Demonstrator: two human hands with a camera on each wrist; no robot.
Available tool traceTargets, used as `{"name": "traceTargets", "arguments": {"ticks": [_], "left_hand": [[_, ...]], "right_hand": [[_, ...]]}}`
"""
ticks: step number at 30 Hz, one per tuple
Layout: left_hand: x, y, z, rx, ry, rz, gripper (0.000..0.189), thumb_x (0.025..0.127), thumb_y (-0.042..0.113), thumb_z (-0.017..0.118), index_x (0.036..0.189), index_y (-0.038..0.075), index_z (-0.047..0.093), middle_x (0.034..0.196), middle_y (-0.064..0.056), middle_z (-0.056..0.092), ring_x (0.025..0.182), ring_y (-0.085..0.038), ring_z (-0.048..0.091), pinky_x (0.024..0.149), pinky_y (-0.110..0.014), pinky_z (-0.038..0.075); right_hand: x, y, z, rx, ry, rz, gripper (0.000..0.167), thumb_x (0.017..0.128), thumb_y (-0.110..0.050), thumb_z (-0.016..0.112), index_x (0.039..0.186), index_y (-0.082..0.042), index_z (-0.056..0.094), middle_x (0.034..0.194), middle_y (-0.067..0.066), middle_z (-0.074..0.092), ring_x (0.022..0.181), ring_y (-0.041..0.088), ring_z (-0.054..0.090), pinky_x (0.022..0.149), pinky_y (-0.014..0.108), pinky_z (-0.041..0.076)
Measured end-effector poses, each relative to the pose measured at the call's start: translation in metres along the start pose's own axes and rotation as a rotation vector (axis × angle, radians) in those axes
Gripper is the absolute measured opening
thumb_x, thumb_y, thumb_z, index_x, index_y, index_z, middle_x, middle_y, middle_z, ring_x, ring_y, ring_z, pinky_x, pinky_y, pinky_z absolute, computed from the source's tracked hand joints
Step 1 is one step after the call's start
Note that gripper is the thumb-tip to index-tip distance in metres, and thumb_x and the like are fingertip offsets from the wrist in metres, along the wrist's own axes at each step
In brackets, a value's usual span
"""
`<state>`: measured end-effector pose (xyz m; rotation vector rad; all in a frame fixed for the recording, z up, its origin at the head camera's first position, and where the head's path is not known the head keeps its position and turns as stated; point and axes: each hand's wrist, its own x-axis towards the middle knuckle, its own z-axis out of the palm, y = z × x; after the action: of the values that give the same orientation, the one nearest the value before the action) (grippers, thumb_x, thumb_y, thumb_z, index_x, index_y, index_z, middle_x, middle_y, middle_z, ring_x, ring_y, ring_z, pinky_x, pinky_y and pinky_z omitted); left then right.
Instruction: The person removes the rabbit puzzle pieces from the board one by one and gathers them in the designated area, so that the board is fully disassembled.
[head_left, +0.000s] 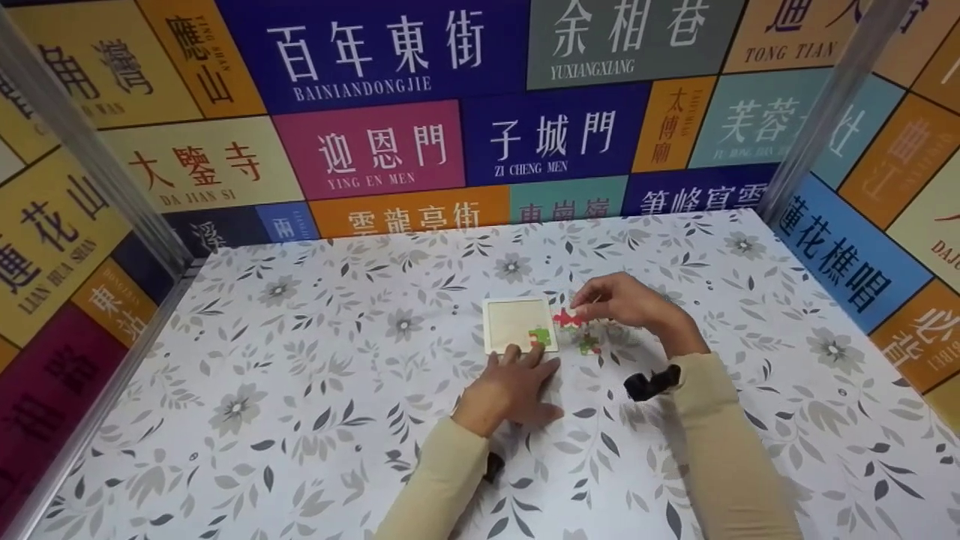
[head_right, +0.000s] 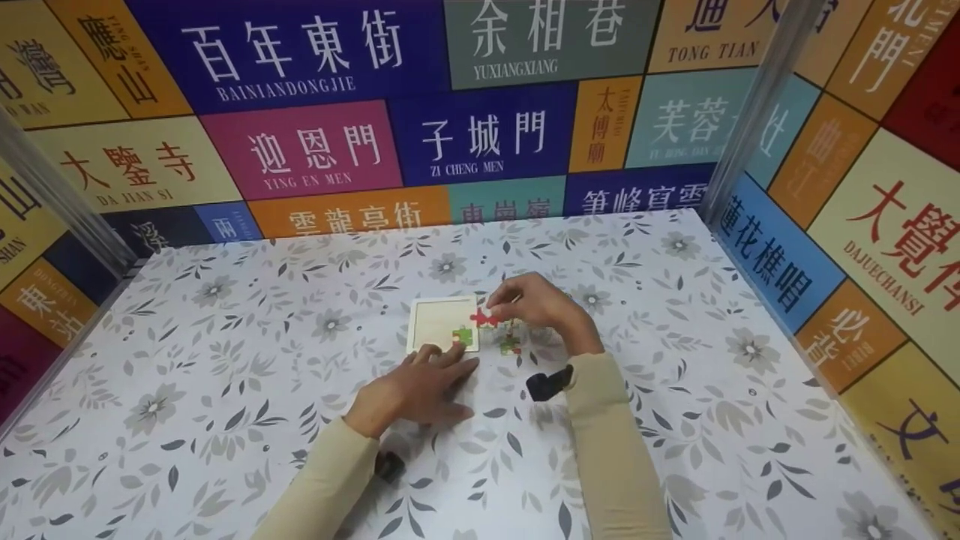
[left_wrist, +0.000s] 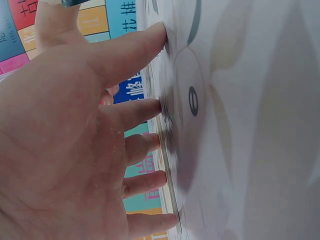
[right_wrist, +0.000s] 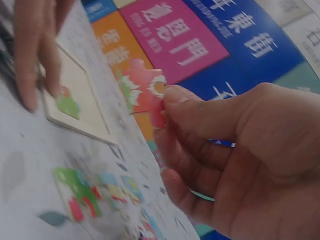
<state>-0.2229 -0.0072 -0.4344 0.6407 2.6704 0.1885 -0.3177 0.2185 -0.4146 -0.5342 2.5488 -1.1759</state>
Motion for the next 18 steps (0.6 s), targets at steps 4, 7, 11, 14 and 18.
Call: {"name": "traceTargets", "arguments": {"ticks": [4, 7, 11, 14, 18], "left_hand": [[0.001, -0.001, 0.002, -0.001, 0.004, 0.005, 0.073, 0.093, 0.052, 0.063, 0.157, 0.031, 0.034, 0.168, 0.001, 0.024, 0.153, -0.026, 0.023, 0.125, -0.053, 0.020], [0.000, -0.001, 0.003, -0.004, 0.011, 0.010, 0.073, 0.093, 0.052, 0.063, 0.157, 0.031, 0.035, 0.168, 0.001, 0.025, 0.153, -0.026, 0.023, 0.125, -0.053, 0.021], [0.000, -0.001, 0.003, -0.018, 0.007, 0.013, 0.073, 0.093, 0.050, 0.063, 0.157, 0.030, 0.034, 0.168, 0.001, 0.024, 0.154, -0.026, 0.022, 0.125, -0.053, 0.020], [0.000, -0.001, 0.002, -0.027, 0.000, 0.015, 0.074, 0.093, 0.050, 0.063, 0.158, 0.029, 0.033, 0.169, 0.000, 0.022, 0.154, -0.026, 0.021, 0.126, -0.054, 0.019], [0.000, -0.001, 0.001, -0.025, 0.002, 0.009, 0.074, 0.094, 0.051, 0.063, 0.158, 0.030, 0.033, 0.169, 0.001, 0.022, 0.155, -0.026, 0.020, 0.126, -0.053, 0.018]], "right_hand": [[-0.013, 0.013, -0.014, -0.031, -0.037, 0.034, 0.022, 0.095, -0.017, 0.068, 0.109, -0.001, 0.073, 0.113, 0.017, 0.072, 0.087, 0.009, 0.064, 0.081, 0.030, 0.052], [-0.021, 0.024, -0.022, -0.020, -0.069, 0.082, 0.023, 0.095, -0.019, 0.069, 0.109, -0.002, 0.073, 0.112, 0.015, 0.072, 0.087, 0.011, 0.066, 0.082, 0.031, 0.052], [-0.028, 0.035, -0.029, -0.013, -0.085, 0.147, 0.026, 0.094, -0.022, 0.071, 0.111, -0.003, 0.072, 0.111, 0.009, 0.072, 0.088, 0.012, 0.067, 0.083, 0.030, 0.053], [-0.030, 0.041, -0.031, -0.042, -0.082, 0.179, 0.025, 0.092, -0.022, 0.072, 0.110, -0.004, 0.074, 0.104, 0.004, 0.073, 0.084, 0.011, 0.064, 0.079, 0.030, 0.052], [-0.028, 0.043, -0.030, -0.084, -0.091, 0.181, 0.023, 0.091, -0.021, 0.074, 0.107, -0.003, 0.075, 0.092, 0.001, 0.074, 0.078, 0.011, 0.062, 0.074, 0.030, 0.050]]}}
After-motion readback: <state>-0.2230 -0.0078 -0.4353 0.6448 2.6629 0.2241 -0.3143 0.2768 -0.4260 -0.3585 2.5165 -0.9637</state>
